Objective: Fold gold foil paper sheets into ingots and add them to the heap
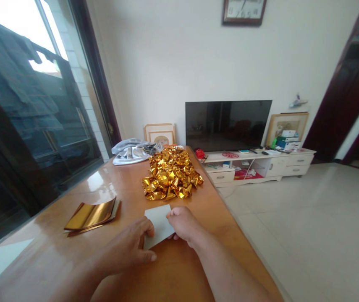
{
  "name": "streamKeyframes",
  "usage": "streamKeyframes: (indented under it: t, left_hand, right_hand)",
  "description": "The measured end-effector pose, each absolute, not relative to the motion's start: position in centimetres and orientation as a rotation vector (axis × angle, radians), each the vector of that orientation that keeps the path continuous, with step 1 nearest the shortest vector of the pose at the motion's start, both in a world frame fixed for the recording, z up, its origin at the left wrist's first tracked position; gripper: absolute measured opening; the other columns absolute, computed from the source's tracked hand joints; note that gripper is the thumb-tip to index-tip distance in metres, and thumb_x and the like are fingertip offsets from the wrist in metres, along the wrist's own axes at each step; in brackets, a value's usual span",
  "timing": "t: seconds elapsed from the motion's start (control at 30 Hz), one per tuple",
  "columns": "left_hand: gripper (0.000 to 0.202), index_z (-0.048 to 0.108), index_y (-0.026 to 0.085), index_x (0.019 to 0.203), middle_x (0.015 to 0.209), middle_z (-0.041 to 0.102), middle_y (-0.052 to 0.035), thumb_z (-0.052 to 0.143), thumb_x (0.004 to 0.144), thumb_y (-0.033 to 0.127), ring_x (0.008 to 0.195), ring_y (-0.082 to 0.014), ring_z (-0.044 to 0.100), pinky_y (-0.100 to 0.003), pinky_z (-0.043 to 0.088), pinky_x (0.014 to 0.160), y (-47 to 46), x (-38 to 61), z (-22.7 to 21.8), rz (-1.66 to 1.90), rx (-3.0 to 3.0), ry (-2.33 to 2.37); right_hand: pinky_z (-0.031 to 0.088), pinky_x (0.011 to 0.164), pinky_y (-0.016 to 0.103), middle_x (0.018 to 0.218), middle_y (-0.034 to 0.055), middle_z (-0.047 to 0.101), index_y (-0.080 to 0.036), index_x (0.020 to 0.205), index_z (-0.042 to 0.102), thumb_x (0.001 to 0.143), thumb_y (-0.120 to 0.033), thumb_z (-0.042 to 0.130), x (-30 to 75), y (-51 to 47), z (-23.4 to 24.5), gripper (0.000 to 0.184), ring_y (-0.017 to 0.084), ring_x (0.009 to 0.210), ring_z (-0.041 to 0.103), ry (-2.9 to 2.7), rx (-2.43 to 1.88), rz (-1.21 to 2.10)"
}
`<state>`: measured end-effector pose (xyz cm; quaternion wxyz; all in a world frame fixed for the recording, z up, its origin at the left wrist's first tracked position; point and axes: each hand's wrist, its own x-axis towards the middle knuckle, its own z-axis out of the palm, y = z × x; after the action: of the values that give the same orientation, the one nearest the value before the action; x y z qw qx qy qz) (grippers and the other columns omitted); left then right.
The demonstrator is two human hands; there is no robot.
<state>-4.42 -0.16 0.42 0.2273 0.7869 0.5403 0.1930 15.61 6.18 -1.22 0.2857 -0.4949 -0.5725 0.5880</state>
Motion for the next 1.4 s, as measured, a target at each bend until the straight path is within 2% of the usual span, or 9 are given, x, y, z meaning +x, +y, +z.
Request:
streamKeyframes:
  t: [0.1,0.23,0.4,0.47,0.7,0.87,1.03,1.17,1.4]
  left_hand:
    - [0.029,0.059,0.021,0.089,0.096,0.059,-0.0036,0.075,0.066,0.026,0.086,-0.0217,0.052,-0.029,0.035,0.071,-0.1,-4.1,0.7,0.488,2.163,1.533]
    - [0.013,0.06,0.02,0.08,0.091,0.059,-0.003,0.067,0.069,0.02,0.085,-0.0208,0.053,-0.029,0.035,0.07,-0.2,-3.8,1.2,0.506,2.166,1.48]
    - [0.007,0.063,0.021,0.075,0.086,0.059,-0.003,0.064,0.069,0.018,0.082,-0.0204,0.054,-0.028,0.035,0.067,-0.4,-3.8,1.3,0.546,2.138,1.43]
    - [0.005,0.065,0.021,0.074,0.085,0.059,-0.0032,0.063,0.07,0.018,0.08,-0.0205,0.054,-0.028,0.035,0.066,-0.4,-3.8,1.2,0.587,2.125,1.422]
    - [0.004,0.066,0.021,0.07,0.082,0.062,-0.0046,0.063,0.071,0.018,0.079,-0.0213,0.055,-0.029,0.037,0.069,0.3,-4.2,0.5,0.722,2.131,1.418]
    - [0.004,0.064,0.021,0.068,0.078,0.061,-0.0032,0.063,0.071,0.018,0.072,-0.0185,0.054,-0.026,0.033,0.063,0.5,-4.4,0.2,0.676,2.123,1.425]
    - [0.013,0.065,0.02,0.067,0.071,0.062,-0.0016,0.058,0.077,0.024,0.064,-0.0161,0.052,-0.026,0.028,0.057,0.4,-4.7,0.3,0.611,2.046,1.432]
    - [0.019,0.064,0.019,0.065,0.067,0.06,-0.0009,0.053,0.08,0.026,0.063,-0.0154,0.051,-0.026,0.026,0.055,0.3,-4.9,0.4,0.619,2.016,1.434]
    - [0.02,0.054,0.019,0.058,0.062,0.055,0.0009,0.056,0.076,0.028,0.059,-0.014,0.048,-0.026,0.022,0.054,0.7,-5.1,-0.2,0.607,1.963,1.59]
  right_hand:
    - [0.039,0.045,0.02,0.067,0.001,0.065,-0.017,0.089,0.065,0.079,-0.023,0.054,15.7,6.2,-0.9,0.015,0.013,0.057,0.059,-1.529,-1.33,1.574]
    - [0.038,0.048,0.023,0.066,0.0018,0.066,-0.018,0.089,0.064,0.082,-0.023,0.051,16.2,6.4,-0.9,0.016,0.015,0.054,0.059,-1.663,-1.379,1.512]
    - [0.032,0.057,0.025,0.073,0.0029,0.067,-0.019,0.073,0.066,0.08,-0.02,0.056,17.6,6.8,-0.5,0.012,0.015,0.067,0.057,-2.07,-1.407,0.763]
    - [0.031,0.059,0.025,0.076,0.0022,0.067,-0.02,0.073,0.067,0.08,-0.018,0.057,17.9,6.7,0.0,0.013,0.015,0.07,0.056,-2.165,-1.291,0.686]
    - [0.034,0.061,0.023,0.084,0.0008,0.069,-0.022,0.081,0.074,0.076,-0.027,0.071,18.2,5.9,0.1,0.008,0.017,0.076,0.058,-2.395,-0.992,0.826]
    - [0.033,0.058,0.023,0.073,-0.0018,0.069,-0.022,0.075,0.074,0.078,-0.024,0.066,18.3,6.1,-0.6,0.008,0.014,0.064,0.055,-2.47,-1.008,0.944]
    - [0.033,0.058,0.023,0.064,-0.0032,0.064,-0.02,0.066,0.07,0.078,-0.023,0.064,18.4,6.4,-0.7,0.013,0.014,0.062,0.053,-2.424,-1.05,1.039]
    - [0.03,0.055,0.022,0.061,-0.0036,0.061,-0.019,0.065,0.067,0.077,-0.027,0.065,18.5,6.6,-1.0,0.014,0.012,0.059,0.049,-2.357,-1.15,1.091]
    - [0.028,0.054,0.023,0.059,-0.0032,0.058,-0.019,0.064,0.065,0.073,-0.033,0.069,18.4,6.8,-1.4,0.017,0.012,0.058,0.046,-2.243,-1.291,1.122]
